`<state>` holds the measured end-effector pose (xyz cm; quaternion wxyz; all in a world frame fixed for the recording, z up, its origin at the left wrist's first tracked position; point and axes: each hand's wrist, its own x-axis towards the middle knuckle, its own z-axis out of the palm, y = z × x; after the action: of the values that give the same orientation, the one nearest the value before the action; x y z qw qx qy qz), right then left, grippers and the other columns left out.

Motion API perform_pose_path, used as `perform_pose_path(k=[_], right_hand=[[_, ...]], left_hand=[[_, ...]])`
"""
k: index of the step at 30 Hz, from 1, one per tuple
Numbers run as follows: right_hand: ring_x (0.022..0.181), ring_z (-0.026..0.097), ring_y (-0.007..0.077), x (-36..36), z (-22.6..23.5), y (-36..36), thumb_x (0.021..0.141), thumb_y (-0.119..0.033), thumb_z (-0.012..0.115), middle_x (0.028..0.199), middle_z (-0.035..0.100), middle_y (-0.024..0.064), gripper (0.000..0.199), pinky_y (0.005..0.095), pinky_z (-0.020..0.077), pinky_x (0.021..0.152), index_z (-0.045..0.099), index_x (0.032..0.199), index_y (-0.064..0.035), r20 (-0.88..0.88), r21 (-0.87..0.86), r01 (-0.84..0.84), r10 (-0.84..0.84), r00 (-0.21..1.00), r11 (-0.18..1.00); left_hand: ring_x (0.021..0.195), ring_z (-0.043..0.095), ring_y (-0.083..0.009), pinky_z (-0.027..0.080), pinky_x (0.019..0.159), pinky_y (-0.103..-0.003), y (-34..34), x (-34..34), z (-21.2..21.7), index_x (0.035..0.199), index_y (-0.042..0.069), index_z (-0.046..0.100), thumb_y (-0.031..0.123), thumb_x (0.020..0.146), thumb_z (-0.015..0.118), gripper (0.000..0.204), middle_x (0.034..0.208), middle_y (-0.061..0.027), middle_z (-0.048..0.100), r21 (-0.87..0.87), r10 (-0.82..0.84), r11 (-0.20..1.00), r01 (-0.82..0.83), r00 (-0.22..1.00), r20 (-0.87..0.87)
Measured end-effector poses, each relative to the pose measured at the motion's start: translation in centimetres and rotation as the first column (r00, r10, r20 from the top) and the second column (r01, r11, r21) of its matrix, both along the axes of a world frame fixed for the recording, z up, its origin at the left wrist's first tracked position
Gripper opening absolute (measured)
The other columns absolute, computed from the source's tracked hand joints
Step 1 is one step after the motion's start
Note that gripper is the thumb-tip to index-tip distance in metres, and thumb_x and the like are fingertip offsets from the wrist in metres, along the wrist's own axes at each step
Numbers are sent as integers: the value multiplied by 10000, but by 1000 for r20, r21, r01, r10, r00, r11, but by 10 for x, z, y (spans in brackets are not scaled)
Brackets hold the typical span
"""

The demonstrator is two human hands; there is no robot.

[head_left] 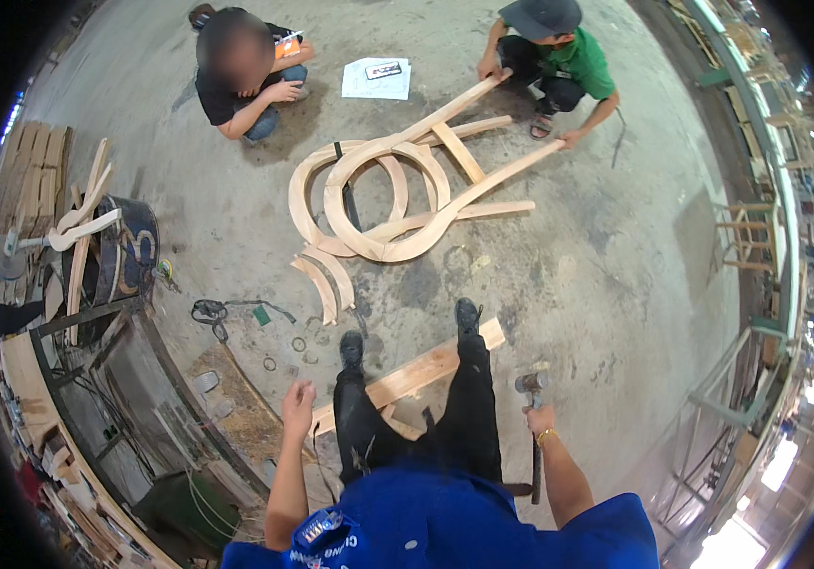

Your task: The person sits on the floor and assembles a wooden chair by dry-fitting curved and straight wooden parts. They apply glue to the joints using a small brush and a container, then connect the pieces together. Two other people are present in the background observing the process.

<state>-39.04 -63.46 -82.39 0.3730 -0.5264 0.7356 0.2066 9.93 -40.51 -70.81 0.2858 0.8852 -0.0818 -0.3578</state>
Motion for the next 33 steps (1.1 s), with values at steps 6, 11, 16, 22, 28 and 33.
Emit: perform_pose_path(k=[6, 11, 16, 22, 28, 33], right_hand=[[663, 655, 359, 30, -223, -185, 732, -284, 674, 674, 637, 232, 336, 444, 502, 624, 653, 759, 50, -32, 36, -365, 366, 930, 930], [852, 613, 452, 118, -393, -298, 747, -191, 560, 901, 629, 290, 303, 494, 491, 777, 645, 892, 61, 93, 67, -491, 484, 870, 869], [842, 609, 446, 140, -490, -316, 768, -226, 611, 822, 635, 268, 271, 483, 493, 738, 647, 870, 23, 88, -141, -503, 517, 852, 853], [699, 631, 371, 127, -515, -319, 782, -312, 610, 672, 614, 218, 312, 446, 482, 661, 644, 873, -16, 407, 33, -424, 375, 833, 905], [775, 634, 297, 38, -531, -265, 794, -379, 637, 796, 649, 181, 364, 394, 480, 707, 668, 918, -39, 423, 408, -37, -153, 893, 912], [756, 627, 286, 46, -513, -246, 804, -373, 631, 789, 645, 168, 361, 381, 477, 693, 664, 923, -34, 489, 539, -23, -290, 823, 842]], left_hand=[[787, 617, -179, 483, 722, -315, -101, -59, -147, 1013, 9, 635, 137, 860, 608, 202, 845, -97, 652, 8, 55, 998, -55, 998, -9], [739, 622, -307, 490, 685, -343, -221, -24, -258, 961, 13, 650, 83, 832, 609, 152, 857, -182, 641, 94, -307, 950, 297, 943, 127], [629, 565, -339, 446, 609, -407, -270, 7, -316, 870, 36, 621, 29, 765, 632, 106, 705, -137, 598, 106, -568, 809, 578, 723, 393], [641, 555, -319, 435, 614, -406, -309, -6, -301, 864, 36, 619, 50, 763, 653, 107, 686, -103, 567, 62, -575, 701, 711, 511, 639], [699, 576, -306, 451, 637, -384, -305, -71, -284, 923, 24, 627, 83, 775, 661, 162, 769, -135, 598, -191, -464, 643, 741, 576, 674], [733, 606, -297, 475, 669, -378, -303, -55, -291, 976, 10, 628, 88, 782, 662, 212, 821, -154, 625, -107, -440, 779, 618, 661, 608]])
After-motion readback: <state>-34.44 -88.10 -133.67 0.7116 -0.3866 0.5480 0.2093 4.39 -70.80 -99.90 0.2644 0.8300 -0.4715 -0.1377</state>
